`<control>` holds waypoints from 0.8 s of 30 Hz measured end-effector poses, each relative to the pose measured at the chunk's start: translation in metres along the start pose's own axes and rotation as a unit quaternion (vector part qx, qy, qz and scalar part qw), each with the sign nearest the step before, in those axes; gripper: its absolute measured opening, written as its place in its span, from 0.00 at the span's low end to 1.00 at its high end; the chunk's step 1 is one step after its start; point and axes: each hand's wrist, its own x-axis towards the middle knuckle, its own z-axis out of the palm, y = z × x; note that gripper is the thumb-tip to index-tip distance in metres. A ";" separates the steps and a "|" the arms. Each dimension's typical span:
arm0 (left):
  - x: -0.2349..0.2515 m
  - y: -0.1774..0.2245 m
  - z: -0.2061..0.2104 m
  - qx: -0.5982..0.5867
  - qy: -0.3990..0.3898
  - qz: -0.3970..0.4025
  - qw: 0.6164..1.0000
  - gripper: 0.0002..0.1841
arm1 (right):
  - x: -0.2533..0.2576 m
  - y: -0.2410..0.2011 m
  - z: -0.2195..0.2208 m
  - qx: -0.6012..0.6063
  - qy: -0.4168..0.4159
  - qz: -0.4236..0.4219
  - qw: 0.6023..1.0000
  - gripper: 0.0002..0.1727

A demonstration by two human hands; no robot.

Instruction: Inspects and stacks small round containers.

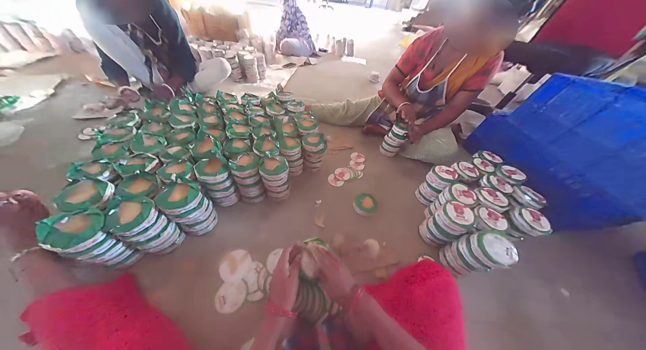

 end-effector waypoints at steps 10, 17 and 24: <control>-0.005 0.026 0.016 0.262 -0.034 0.087 0.960 0.71 | -0.024 0.009 0.001 0.395 0.248 0.076 0.881 0.36; -0.021 0.046 0.015 0.153 0.065 0.206 0.964 0.77 | -0.016 -0.037 -0.010 0.721 0.184 0.157 0.649 0.39; 0.000 0.045 -0.047 -0.030 0.154 0.253 0.955 0.58 | 0.028 -0.049 -0.034 0.223 0.236 -0.042 0.945 0.38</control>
